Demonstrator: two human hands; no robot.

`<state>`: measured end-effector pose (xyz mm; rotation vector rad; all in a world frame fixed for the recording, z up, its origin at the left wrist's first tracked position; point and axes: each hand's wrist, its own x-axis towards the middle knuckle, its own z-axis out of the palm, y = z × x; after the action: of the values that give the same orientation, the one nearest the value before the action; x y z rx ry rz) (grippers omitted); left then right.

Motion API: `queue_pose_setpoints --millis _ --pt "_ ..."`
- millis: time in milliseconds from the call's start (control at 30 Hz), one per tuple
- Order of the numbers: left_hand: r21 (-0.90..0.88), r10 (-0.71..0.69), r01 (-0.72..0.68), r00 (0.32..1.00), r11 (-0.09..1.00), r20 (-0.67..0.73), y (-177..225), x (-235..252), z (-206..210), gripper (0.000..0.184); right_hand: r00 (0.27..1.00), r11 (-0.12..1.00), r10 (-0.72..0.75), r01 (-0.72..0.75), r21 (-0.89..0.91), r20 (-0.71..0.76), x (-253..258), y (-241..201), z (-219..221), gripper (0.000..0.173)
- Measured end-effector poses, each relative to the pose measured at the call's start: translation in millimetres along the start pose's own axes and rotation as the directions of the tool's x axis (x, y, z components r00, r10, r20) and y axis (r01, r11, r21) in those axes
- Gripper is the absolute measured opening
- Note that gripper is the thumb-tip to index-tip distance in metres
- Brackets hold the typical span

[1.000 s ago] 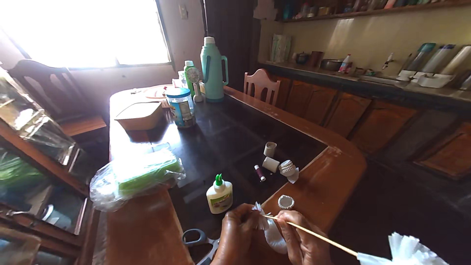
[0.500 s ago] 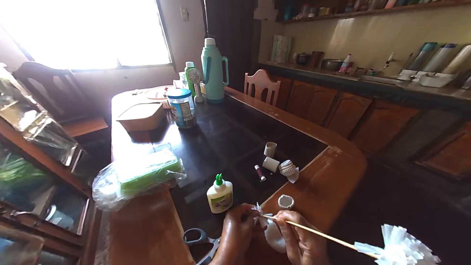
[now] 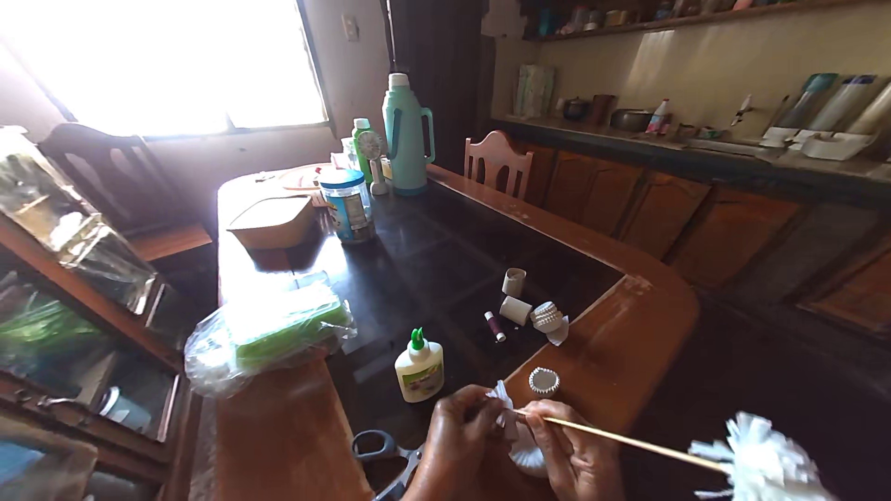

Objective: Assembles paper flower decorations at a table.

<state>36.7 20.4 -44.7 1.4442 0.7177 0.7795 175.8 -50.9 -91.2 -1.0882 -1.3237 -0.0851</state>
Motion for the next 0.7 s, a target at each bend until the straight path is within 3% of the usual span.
queue_pose_setpoints --millis 100,167,233,300,367,567,700 --pt "-0.052 -0.087 0.095 0.986 0.994 0.143 10.5 1.2 -9.9 0.030 1.000 0.999 0.017 -0.017 0.052 0.001 5.9 8.4 -8.0 0.014" --pt "0.004 -0.058 0.058 0.995 0.998 0.086 13.8 3.8 -15.8 0.046 1.000 0.997 0.025 -0.025 0.075 -0.003 11.9 8.2 -13.8 0.015" --pt "0.118 0.034 -0.036 0.999 0.992 0.020 13.4 6.6 -21.3 0.037 0.999 0.996 0.033 -0.032 0.086 -0.007 16.7 3.9 -18.4 0.014" --pt "0.320 0.137 -0.162 0.986 0.934 0.099 7.5 8.9 -27.6 0.028 1.000 0.997 0.011 -0.011 0.079 -0.003 20.9 1.3 -22.3 0.013" --pt "0.403 0.203 -0.270 0.958 0.874 0.201 0.9 10.0 -27.0 0.025 1.000 0.998 -0.026 0.025 0.051 0.017 24.2 -0.3 -24.9 0.015" --pt "0.176 0.497 -0.541 0.834 0.822 0.242 -18.3 13.3 -20.5 0.012 0.990 0.997 -0.078 0.080 -0.012 0.119 27.3 -4.7 -23.2 0.018" --pt "0.037 0.494 -0.520 0.829 0.853 0.264 -18.5 12.2 -18.4 0.014 0.986 0.996 -0.062 0.052 0.067 0.157 33.3 -9.8 -24.1 0.013"
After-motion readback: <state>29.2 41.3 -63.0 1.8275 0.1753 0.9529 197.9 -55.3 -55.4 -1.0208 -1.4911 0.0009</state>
